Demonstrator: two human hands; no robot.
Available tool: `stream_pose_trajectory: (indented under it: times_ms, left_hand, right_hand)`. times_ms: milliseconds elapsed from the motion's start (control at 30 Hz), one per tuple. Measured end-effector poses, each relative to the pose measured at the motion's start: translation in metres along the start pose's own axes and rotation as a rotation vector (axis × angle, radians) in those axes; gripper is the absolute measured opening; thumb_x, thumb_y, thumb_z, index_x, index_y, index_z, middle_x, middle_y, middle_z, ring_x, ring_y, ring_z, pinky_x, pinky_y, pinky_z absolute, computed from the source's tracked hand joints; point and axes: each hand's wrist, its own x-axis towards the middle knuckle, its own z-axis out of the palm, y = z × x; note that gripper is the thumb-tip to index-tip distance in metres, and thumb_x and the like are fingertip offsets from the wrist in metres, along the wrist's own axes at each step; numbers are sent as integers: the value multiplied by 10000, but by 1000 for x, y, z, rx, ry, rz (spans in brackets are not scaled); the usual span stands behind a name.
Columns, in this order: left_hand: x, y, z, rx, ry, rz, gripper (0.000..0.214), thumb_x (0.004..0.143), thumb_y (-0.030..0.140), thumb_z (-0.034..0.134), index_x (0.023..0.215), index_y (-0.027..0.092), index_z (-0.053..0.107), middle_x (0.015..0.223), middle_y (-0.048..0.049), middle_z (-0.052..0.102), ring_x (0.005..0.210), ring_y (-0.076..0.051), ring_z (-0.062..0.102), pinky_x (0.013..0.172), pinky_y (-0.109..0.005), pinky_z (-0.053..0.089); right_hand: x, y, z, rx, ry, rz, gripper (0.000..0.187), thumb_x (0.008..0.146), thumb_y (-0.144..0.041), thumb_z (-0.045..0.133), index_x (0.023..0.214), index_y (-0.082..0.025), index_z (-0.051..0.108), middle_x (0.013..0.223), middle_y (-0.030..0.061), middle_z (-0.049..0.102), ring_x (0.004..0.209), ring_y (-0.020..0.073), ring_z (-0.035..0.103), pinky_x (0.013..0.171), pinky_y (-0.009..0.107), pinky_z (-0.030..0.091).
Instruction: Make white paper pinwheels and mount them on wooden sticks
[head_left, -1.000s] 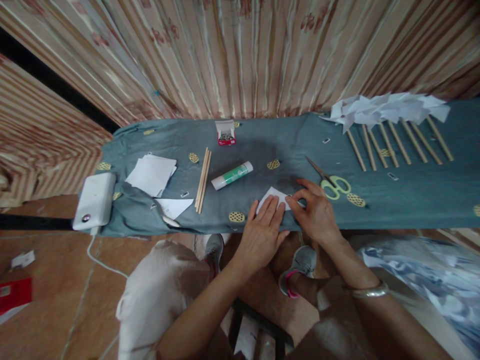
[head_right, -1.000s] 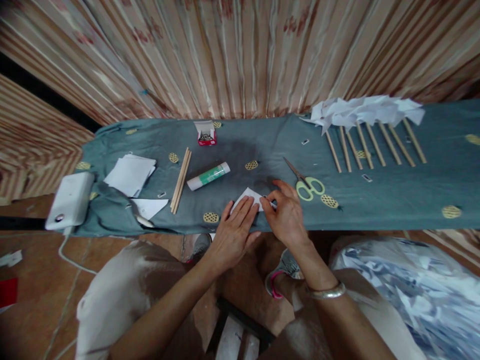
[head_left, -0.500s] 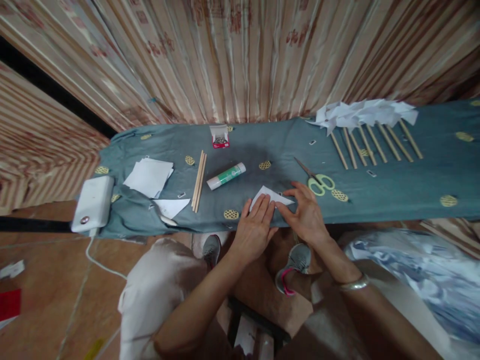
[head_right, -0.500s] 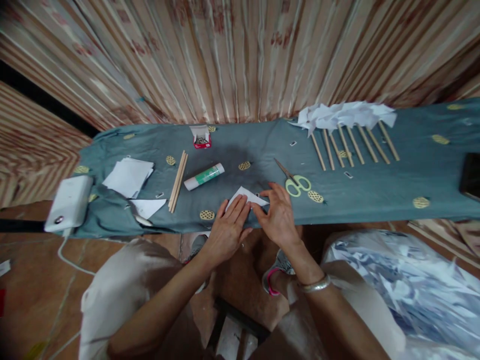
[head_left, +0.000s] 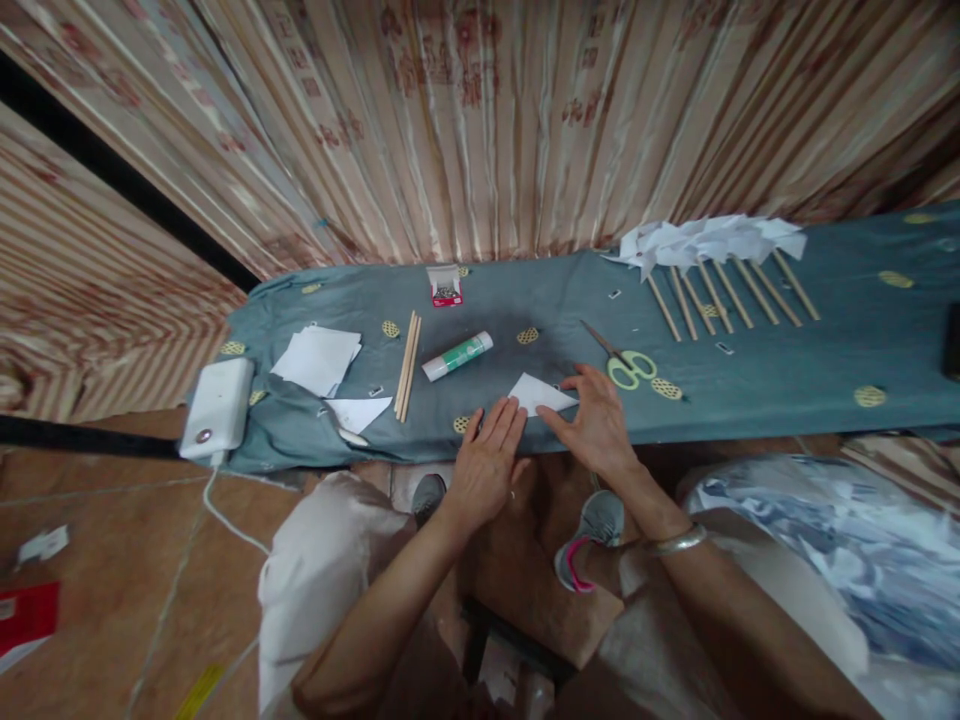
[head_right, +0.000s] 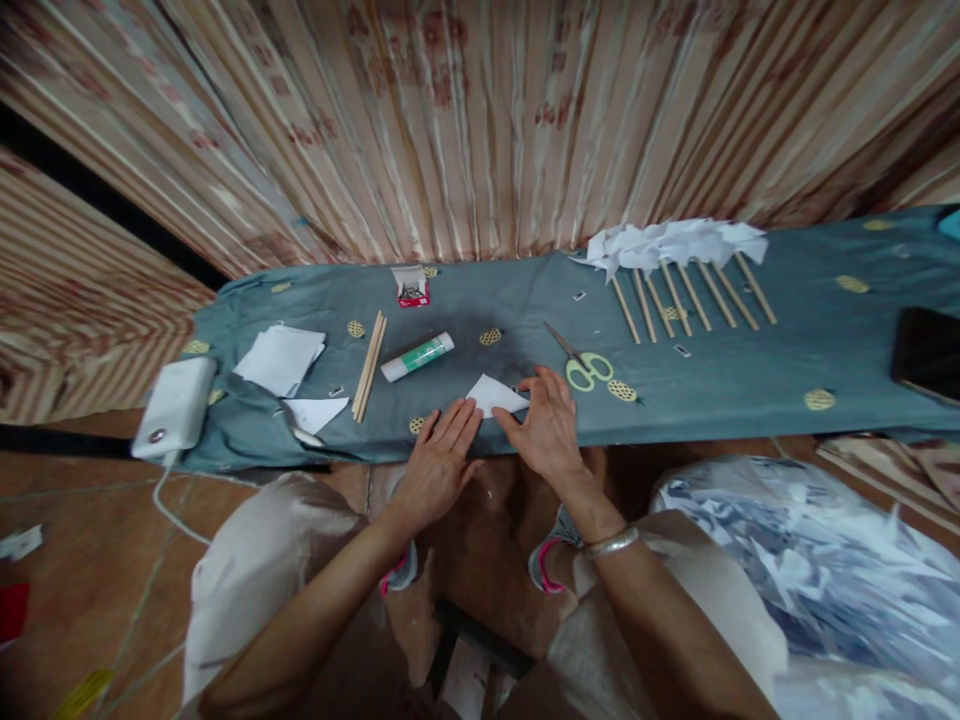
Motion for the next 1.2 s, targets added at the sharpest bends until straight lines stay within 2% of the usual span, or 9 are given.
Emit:
stream_pose_trajectory:
  times_ms: [167, 400, 667, 800, 900, 1100, 1200]
  left_hand:
    - [-6, -5, -3, 28, -4, -11, 575, 911, 270, 510, 1434, 108, 333, 1517, -146, 377, 1432, -242, 289, 1155, -469, 265]
    - [-25, -17, -8, 20, 41, -46, 537, 912, 262, 504, 1410, 111, 372, 1491, -159, 415, 1413, -249, 331, 1139, -477, 295]
    - [-33, -17, -15, 4, 35, -88, 512, 914, 255, 497, 1396, 115, 395, 1488, -157, 421, 1407, -255, 342, 1136, -478, 298]
    - [-34, -15, -13, 13, 22, -97, 548, 916, 294, 511, 1413, 109, 374, 1506, -152, 394, 1423, -249, 310, 1147, -466, 283]
    - [-36, -15, -11, 13, 27, -98, 567, 920, 314, 507, 1426, 110, 355, 1515, -151, 379, 1432, -244, 290, 1152, -463, 272]
    - [-37, -15, -10, -33, 17, -111, 586, 917, 320, 517, 1435, 115, 337, 1540, -123, 343, 1443, -242, 259, 1176, -453, 223]
    - [-38, -17, -9, -89, 6, -120, 586, 909, 305, 530, 1431, 110, 347, 1541, -138, 335, 1443, -254, 260, 1178, -467, 213]
  right_hand:
    - [-4, 9, -3, 25, 21, 17, 312, 813, -412, 579, 1003, -165, 591, 1336, 206, 518, 1284, 345, 434, 1053, 551, 342]
    - [-8, 23, -9, 72, 72, -10, 162, 805, -256, 505, 930, -198, 593, 1247, 157, 584, 1227, 310, 491, 1048, 550, 350]
    - [-8, 25, -10, 80, 60, -34, 247, 808, -200, 430, 929, -179, 645, 1233, 169, 597, 1220, 308, 510, 1036, 544, 372]
    - [-6, 26, -12, 124, 19, -6, 292, 869, -330, 433, 944, -210, 688, 1232, 130, 617, 1182, 293, 547, 1017, 525, 399]
    - [-5, 24, -10, 117, -9, -20, 334, 813, -487, 552, 924, -212, 706, 1225, 138, 627, 1180, 321, 548, 1016, 532, 394]
    - [-4, 17, -5, 196, 0, 9, 342, 757, -500, 606, 906, -208, 703, 1205, 143, 651, 1128, 317, 592, 996, 517, 416]
    - [-3, 13, -6, 254, 1, 46, 302, 746, -491, 615, 831, -209, 681, 1183, 137, 663, 1092, 305, 613, 991, 502, 421]
